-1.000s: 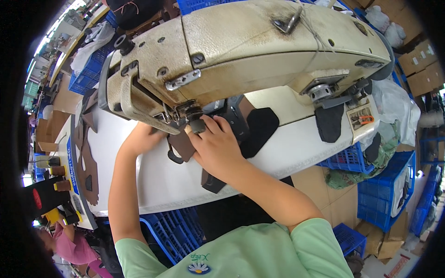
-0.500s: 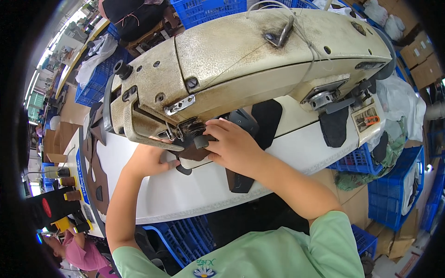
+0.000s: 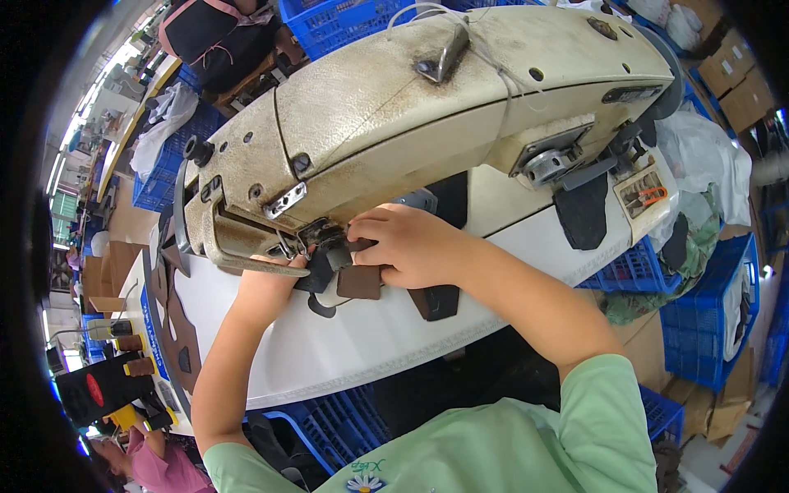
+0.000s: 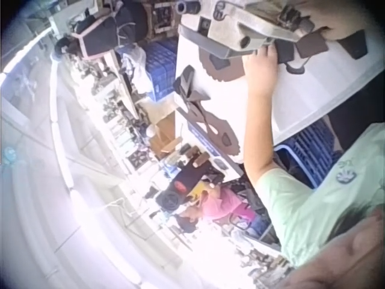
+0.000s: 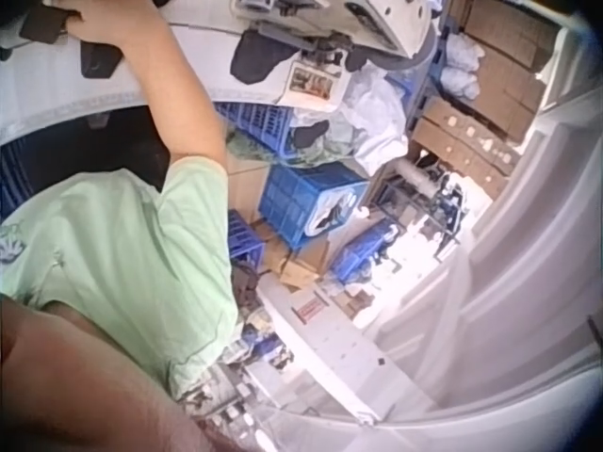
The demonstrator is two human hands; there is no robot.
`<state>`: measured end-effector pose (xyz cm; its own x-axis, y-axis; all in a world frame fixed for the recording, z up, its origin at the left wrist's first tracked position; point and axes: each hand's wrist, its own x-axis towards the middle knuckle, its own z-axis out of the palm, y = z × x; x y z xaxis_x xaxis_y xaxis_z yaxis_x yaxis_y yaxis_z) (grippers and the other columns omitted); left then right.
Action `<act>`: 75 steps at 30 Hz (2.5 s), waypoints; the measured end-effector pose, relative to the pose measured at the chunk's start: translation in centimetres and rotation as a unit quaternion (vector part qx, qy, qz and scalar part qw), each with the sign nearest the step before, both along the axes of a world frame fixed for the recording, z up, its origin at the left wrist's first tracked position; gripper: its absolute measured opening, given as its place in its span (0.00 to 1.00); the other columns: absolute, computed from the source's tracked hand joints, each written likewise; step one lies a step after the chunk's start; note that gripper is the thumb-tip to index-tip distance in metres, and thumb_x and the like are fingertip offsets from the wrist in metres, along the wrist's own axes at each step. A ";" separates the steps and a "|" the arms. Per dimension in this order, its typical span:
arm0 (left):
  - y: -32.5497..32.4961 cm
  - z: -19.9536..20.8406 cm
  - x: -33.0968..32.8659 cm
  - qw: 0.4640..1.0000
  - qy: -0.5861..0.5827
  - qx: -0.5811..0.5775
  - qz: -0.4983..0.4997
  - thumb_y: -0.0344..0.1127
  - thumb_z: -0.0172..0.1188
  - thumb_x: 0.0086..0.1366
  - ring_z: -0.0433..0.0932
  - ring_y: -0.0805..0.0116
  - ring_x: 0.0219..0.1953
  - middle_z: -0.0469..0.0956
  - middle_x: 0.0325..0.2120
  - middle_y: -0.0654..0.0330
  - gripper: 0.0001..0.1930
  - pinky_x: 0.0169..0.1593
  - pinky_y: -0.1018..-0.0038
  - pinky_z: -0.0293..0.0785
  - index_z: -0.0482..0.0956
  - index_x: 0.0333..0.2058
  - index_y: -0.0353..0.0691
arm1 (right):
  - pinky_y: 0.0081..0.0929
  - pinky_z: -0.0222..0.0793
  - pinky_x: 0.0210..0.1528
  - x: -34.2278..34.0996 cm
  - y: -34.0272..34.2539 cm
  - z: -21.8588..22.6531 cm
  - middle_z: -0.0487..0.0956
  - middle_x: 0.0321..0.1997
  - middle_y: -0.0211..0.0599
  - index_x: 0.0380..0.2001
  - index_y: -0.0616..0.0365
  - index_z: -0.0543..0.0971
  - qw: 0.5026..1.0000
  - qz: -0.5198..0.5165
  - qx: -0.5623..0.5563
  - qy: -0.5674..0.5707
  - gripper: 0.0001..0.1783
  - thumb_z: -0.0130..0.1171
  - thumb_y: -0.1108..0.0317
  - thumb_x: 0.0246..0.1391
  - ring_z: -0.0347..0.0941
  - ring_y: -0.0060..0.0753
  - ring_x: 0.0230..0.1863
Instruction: Stitching pieces of shoe upper material together using an industrial sewing machine.
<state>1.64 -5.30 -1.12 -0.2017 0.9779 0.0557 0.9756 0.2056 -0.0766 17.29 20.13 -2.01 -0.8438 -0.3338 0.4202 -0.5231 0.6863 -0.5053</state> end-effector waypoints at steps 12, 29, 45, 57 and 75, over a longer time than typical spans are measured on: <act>1.4 1.5 7.1 0.985 0.156 -0.068 0.030 0.31 0.54 0.55 0.72 0.50 0.57 0.73 0.54 0.47 0.26 0.60 0.59 0.67 0.73 0.55 0.34 | 0.39 0.59 0.65 2.8 -4.4 0.9 0.80 0.42 0.44 0.35 0.64 0.80 0.943 -0.076 0.314 0.073 0.14 0.54 0.67 0.48 0.72 0.44 0.55; 0.2 -0.8 5.9 0.995 0.032 0.096 -0.013 0.28 0.55 0.48 0.76 0.58 0.53 0.77 0.52 0.52 0.24 0.58 0.60 0.69 0.78 0.48 0.35 | 0.37 0.64 0.64 3.3 -4.8 -2.4 0.81 0.47 0.35 0.44 0.58 0.80 0.976 -0.164 0.132 0.059 0.17 0.55 0.68 0.49 0.74 0.33 0.52; 0.8 -1.3 6.0 0.994 0.027 0.101 0.025 0.26 0.55 0.49 0.76 0.58 0.54 0.77 0.53 0.53 0.23 0.57 0.61 0.70 0.79 0.48 0.36 | 0.35 0.61 0.67 2.7 -4.1 -2.6 0.80 0.52 0.33 0.42 0.55 0.81 0.979 -0.173 0.100 0.032 0.15 0.53 0.69 0.51 0.72 0.32 0.59; 1.2 -0.9 6.5 0.996 0.017 0.081 0.044 0.27 0.54 0.52 0.74 0.57 0.55 0.75 0.55 0.52 0.22 0.59 0.60 0.68 0.78 0.48 0.35 | 0.36 0.58 0.68 2.6 -4.1 -2.5 0.80 0.52 0.34 0.39 0.56 0.81 0.980 -0.162 0.109 0.041 0.14 0.53 0.67 0.51 0.70 0.33 0.60; 0.1 -1.3 5.9 0.989 -0.028 0.142 0.034 0.24 0.56 0.48 0.76 0.56 0.53 0.79 0.49 0.55 0.21 0.55 0.63 0.73 0.80 0.45 0.36 | 0.43 0.53 0.70 2.4 -4.1 -1.9 0.80 0.49 0.37 0.36 0.56 0.81 0.980 -0.151 0.121 0.038 0.11 0.54 0.68 0.51 0.69 0.35 0.60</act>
